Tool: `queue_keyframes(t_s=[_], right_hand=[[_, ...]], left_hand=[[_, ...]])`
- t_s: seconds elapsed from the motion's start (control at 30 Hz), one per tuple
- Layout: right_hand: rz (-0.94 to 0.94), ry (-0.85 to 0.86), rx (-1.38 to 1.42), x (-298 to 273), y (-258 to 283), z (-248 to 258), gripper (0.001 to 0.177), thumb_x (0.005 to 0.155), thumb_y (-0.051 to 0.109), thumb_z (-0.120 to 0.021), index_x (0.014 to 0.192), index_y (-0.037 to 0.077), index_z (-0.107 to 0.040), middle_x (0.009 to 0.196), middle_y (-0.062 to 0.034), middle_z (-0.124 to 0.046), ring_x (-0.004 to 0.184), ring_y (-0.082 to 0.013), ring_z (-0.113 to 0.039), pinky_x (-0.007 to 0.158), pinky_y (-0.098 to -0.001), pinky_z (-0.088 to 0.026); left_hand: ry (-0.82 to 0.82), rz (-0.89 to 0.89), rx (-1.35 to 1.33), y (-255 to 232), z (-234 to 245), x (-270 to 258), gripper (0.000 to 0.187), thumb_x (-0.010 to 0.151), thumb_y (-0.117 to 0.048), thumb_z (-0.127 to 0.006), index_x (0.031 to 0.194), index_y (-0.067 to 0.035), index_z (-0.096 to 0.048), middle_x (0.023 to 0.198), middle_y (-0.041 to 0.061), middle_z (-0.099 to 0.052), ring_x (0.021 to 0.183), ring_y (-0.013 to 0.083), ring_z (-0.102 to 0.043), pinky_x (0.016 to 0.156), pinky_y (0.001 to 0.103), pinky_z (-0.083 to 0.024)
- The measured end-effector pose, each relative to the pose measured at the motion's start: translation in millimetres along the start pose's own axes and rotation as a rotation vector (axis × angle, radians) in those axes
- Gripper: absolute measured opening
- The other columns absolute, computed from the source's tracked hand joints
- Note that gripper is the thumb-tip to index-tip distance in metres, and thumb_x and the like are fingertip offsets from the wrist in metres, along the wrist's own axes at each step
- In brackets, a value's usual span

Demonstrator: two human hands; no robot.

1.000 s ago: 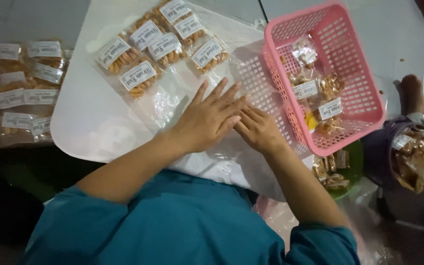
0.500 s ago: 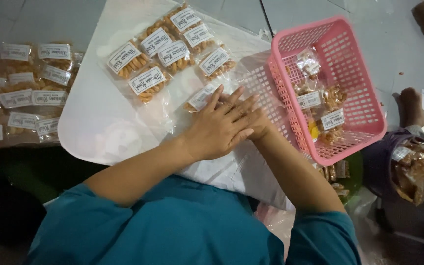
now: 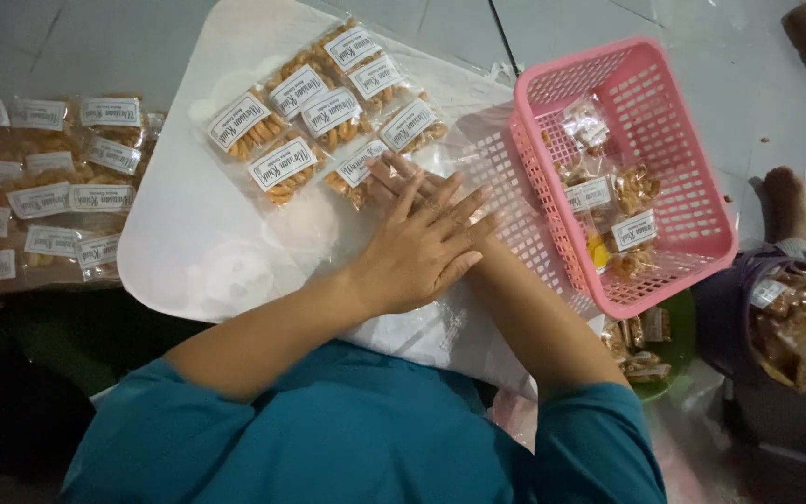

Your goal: Manually packing fried snacks into small plastic bags, adding a small packet to each, and flattening them on a low table.

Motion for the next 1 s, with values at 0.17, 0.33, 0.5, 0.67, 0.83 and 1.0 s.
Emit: queue_keyframes(t_s=[0.17,0.33,0.5,0.67,0.83,1.0], right_hand=[[-0.152,0.076,0.127,-9,-13,-18,0.036,0.099,0.018,-0.060,0.132,0.007,-0.067,0.126,-0.0085,-0.067,0.123,-0.0251,-0.064,0.103,-0.0269,-0.050],[-0.281,0.131,0.238,-6,-28,-23,0.038,0.098,0.021,-0.061,0.134,0.009,-0.066,0.130,-0.0083,-0.066,0.125,-0.0252,-0.063,0.104,-0.0248,-0.049],[-0.362,0.142,0.297,23,-47,5,0.041,0.097,0.024,-0.061,0.136,0.012,-0.066,0.134,-0.0081,-0.066,0.128,-0.0253,-0.062,0.104,-0.0227,-0.048],[-0.481,0.157,0.389,35,-53,21,0.043,0.097,0.027,-0.062,0.138,0.014,-0.065,0.139,-0.0080,-0.065,0.130,-0.0254,-0.061,0.105,-0.0207,-0.047],[-0.201,0.180,-0.297,61,29,33,0.032,0.102,0.029,-0.053,0.132,0.019,-0.060,0.141,-0.0102,-0.057,0.134,-0.0312,-0.053,0.101,-0.0422,-0.052],[-0.313,0.317,-0.464,54,9,20,0.028,0.101,0.034,-0.047,0.128,0.029,-0.053,0.130,-0.0090,-0.064,0.103,-0.0343,-0.073,0.086,-0.0486,-0.058]], left_hand=[[-0.034,-0.003,-0.030,-6,5,0,0.052,0.110,-0.045,-0.031,0.156,-0.026,-0.044,0.163,0.007,-0.040,0.153,0.0382,-0.030,0.122,0.066,-0.016],[-0.030,-0.029,-0.053,-8,5,0,0.051,0.110,-0.045,-0.032,0.156,-0.025,-0.042,0.164,0.010,-0.038,0.153,0.0410,-0.029,0.121,0.068,-0.016],[0.095,0.007,-0.133,30,5,6,0.066,0.102,-0.065,-0.034,0.156,-0.027,-0.045,0.164,0.013,-0.037,0.151,0.0389,-0.032,0.118,0.063,-0.018],[0.271,0.335,0.040,102,38,8,0.071,0.106,-0.058,-0.029,0.158,-0.012,-0.037,0.166,0.024,-0.026,0.153,0.0478,-0.020,0.120,0.070,-0.009],[0.308,0.355,0.061,119,20,-10,0.073,0.106,-0.064,-0.024,0.161,-0.017,-0.029,0.167,0.020,-0.023,0.154,0.0421,-0.019,0.120,0.069,-0.008],[0.347,0.350,0.040,118,17,-14,0.076,0.103,-0.067,-0.021,0.164,-0.022,-0.021,0.170,0.016,-0.017,0.155,0.0375,-0.017,0.120,0.068,-0.006]])
Point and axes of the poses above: each hand's wrist, its own x-axis towards the middle knuckle, its own z-axis out of the back of the hand, y = z × x, the point moved 5 cm from there along x, towards the middle knuckle
